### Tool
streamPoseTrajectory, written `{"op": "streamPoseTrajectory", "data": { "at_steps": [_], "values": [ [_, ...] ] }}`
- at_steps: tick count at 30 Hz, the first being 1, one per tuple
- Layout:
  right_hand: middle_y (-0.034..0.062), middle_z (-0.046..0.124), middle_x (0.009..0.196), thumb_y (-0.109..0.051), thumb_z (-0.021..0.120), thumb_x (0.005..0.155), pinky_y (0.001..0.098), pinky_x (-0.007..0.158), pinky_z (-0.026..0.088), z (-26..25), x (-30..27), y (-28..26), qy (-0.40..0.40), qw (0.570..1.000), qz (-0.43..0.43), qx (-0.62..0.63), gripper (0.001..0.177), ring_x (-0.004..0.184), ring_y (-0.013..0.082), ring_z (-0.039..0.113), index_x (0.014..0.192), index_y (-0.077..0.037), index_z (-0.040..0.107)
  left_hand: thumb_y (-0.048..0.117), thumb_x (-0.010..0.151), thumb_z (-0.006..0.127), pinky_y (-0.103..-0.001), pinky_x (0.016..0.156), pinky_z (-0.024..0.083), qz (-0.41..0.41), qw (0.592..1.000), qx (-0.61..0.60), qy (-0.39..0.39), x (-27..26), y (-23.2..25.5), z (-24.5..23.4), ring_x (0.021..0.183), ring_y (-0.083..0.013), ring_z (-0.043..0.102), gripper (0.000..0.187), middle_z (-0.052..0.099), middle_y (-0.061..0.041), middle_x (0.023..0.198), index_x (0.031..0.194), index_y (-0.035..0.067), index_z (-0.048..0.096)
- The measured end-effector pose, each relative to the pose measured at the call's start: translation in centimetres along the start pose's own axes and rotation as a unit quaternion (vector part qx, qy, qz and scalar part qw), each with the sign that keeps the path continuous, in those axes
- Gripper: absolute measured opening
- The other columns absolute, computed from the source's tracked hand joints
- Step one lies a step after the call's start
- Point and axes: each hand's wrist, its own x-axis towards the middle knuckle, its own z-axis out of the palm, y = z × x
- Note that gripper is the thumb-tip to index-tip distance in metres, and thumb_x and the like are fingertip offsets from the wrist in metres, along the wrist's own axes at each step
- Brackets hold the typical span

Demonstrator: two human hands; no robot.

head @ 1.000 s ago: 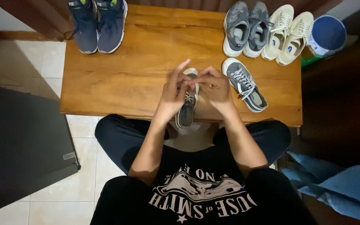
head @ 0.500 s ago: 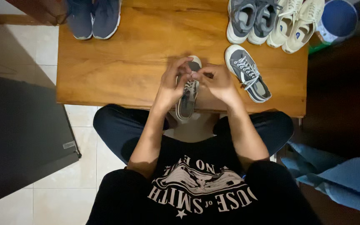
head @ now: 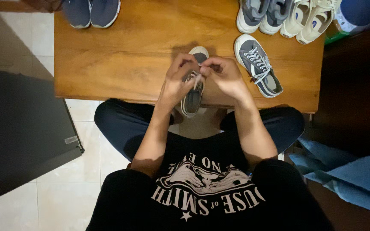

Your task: The person sits at a wooden table and re-laces a pair of grey canvas shoes, threading the laces through the eyelets and tying them. They then move to a pair of blue sneakers, re-lace them, and tie the laces. Finally, they arrange several pairs of shoes on the table.

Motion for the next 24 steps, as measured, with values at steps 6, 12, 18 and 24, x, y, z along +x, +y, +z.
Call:
{"op": "streamPoseTrajectory", "data": {
  "at_steps": [6, 12, 18, 24],
  "values": [
    [0.0049, 0.073, 0.092, -0.009, 0.075, 0.096, 0.0258, 0.075, 0.053, -1.9, -1.1, 1.4, 0.065, 0.991, -0.018, -0.116, 0.013, 0.081, 0.0118, 0.067, 0.103, 0.002, 0.072, 0.008, 0.103, 0.067, -0.041, 0.096, 0.049, -0.052, 0.986, 0.038, 0.155, -1.6, -6.3, 0.1, 0.107, -0.0284, 0.06, 0.016, 0.059, -0.013, 0.113, 0.114, 0.0, 0.059],
    [0.0103, 0.08, 0.096, -0.002, 0.061, 0.081, 0.0333, 0.082, 0.059, -6.8, -3.2, 8.0, 0.051, 0.929, 0.179, -0.321, 0.023, 0.094, 0.0166, 0.079, 0.1, -0.007, 0.074, 0.021, 0.106, 0.062, -0.037, 0.082, 0.051, -0.309, 0.893, 0.031, 0.326, -4.3, -13.8, -4.9, 0.088, -0.0218, 0.064, 0.017, 0.066, -0.008, 0.092, 0.104, 0.005, 0.058],
    [0.0244, 0.058, 0.136, -0.031, 0.086, 0.078, 0.0557, 0.094, 0.045, -5.2, -3.0, 12.4, 0.013, 0.854, 0.008, -0.52, 0.05, 0.123, 0.049, 0.054, 0.12, -0.008, 0.07, 0.038, 0.087, 0.074, -0.047, 0.096, 0.049, -0.099, 0.828, 0.509, 0.214, -6.6, -15.3, -1.7, 0.111, -0.0433, 0.058, 0.072, 0.059, -0.033, 0.117, 0.123, -0.018, 0.048],
    [0.0096, 0.064, 0.114, -0.021, 0.071, 0.094, 0.042, 0.088, 0.052, 0.7, -1.6, 10.7, 0.013, 0.923, 0.087, -0.374, 0.02, 0.107, 0.0297, 0.066, 0.11, -0.013, 0.064, 0.019, 0.081, 0.079, -0.049, 0.089, 0.046, -0.174, 0.966, 0.191, -0.029, -7.4, -12.8, 3.5, 0.107, -0.0367, 0.061, 0.022, 0.07, -0.011, 0.105, 0.101, 0.012, 0.073]
  ]
}}
